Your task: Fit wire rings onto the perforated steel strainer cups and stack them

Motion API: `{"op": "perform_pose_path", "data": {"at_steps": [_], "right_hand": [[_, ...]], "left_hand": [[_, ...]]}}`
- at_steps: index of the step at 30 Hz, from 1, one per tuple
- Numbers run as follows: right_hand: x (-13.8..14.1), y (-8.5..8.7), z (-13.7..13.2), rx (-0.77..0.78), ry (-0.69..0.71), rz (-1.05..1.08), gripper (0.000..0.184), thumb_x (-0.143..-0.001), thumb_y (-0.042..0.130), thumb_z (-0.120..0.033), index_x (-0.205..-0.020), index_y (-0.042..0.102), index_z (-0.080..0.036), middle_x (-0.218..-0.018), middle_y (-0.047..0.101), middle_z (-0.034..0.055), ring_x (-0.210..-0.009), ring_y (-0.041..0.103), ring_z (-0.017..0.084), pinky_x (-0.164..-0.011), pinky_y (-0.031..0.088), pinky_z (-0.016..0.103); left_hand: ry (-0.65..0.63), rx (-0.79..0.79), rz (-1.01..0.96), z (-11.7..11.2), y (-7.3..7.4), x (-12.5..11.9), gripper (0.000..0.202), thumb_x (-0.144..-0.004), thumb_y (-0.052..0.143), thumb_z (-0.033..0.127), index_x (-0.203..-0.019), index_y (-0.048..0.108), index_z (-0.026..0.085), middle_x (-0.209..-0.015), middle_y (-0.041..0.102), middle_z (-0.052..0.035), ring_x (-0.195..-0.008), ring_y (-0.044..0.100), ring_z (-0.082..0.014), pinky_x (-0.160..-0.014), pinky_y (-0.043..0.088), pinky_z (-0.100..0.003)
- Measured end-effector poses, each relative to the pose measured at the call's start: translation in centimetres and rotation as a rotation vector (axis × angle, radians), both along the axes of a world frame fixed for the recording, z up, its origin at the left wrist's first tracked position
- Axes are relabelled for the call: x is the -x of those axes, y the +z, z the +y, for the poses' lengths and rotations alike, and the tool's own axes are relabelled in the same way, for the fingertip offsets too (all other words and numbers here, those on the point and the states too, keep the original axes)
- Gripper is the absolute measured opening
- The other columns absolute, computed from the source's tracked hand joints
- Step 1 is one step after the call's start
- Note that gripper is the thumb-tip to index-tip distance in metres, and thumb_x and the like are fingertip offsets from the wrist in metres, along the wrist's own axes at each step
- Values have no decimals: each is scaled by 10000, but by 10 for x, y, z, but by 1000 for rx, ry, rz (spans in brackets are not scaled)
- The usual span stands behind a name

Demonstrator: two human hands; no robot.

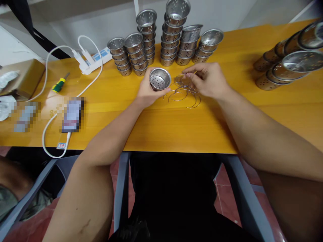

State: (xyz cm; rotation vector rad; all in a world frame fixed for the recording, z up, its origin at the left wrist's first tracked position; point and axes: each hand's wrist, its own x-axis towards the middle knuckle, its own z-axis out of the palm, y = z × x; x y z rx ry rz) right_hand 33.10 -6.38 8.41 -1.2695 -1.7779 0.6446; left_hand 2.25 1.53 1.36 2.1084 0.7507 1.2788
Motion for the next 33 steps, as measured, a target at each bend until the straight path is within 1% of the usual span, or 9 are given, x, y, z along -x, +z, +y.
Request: {"op": "perform_pose_path", "data": {"at_steps": [4,7,9,12,17,23,26,29,33], "right_hand": [[1,-7,5,86,30,141,132,-1230,1022,-281,-1287,904,-291,-1202,946,59,-835,809,194,-890,771,417],[5,-4,7,137,-19,213,200,-1202,995,-80,-1205,878,-242,-1166,935,99,-952,883,215,-1071,801,479],[7,2,6,173,-97,222,259,-1196,918,48,-1150,866,-202,-1019,901,99,-863,875,206,-950,786,444],[9,13,2,156,-153,178,262,-1192,937,32,-1083,866,-196,-883,847,56,-668,744,154,-726,644,360],[7,21,-3,7,-185,16,253,-1156,988,-9,-1030,909,-213,-847,804,22,-679,532,130,-689,436,347],[3,11,0,60,-113,-73,203,-1210,869,-39,-1170,980,-204,-1031,932,97,-779,681,190,-762,558,371],[1,5,-1,71,-29,-47,187,-1197,906,-96,-1185,986,-265,-1116,967,70,-902,828,241,-940,723,425],[2,6,-4,116,12,43,179,-1160,998,-129,-1211,975,-299,-1167,980,35,-1021,895,263,-1130,784,490],[7,17,-11,230,18,118,230,-1203,929,-16,-1178,948,-243,-1119,972,63,-762,751,165,-858,743,368]], "left_hand": [[-15,-30,-36,10,-10,-2,1056,-1062,995,753,-1841,435,311,-1631,718,-132,-1556,803,-333,-1478,620,-603],[-52,-43,-37,7,-9,-3,994,-1199,831,658,-1970,274,371,-1732,660,-145,-1647,775,-320,-1482,630,-570],[-66,-57,-32,1,-4,-2,953,-1245,767,595,-2012,235,401,-1760,654,-145,-1688,758,-312,-1502,623,-571],[-11,-90,-12,-6,3,0,956,-1176,896,605,-1969,403,404,-1757,672,-146,-1736,708,-345,-1561,573,-632],[67,-173,3,3,-4,3,932,-1014,1044,754,-1734,630,330,-1629,667,-115,-1619,715,-382,-1496,579,-668],[85,-149,9,12,-15,5,1001,-958,1109,724,-1731,592,353,-1617,639,-100,-1608,695,-368,-1509,547,-625],[83,-130,17,14,-18,5,1015,-1011,1070,708,-1788,516,362,-1651,640,-105,-1621,701,-357,-1524,538,-625],[37,-104,11,14,-16,2,1040,-1069,1007,733,-1838,414,360,-1649,670,-107,-1587,747,-335,-1515,559,-623],[-13,-92,-5,9,-10,-2,1075,-1094,957,797,-1871,353,365,-1655,678,-99,-1571,789,-320,-1494,595,-618]]}}
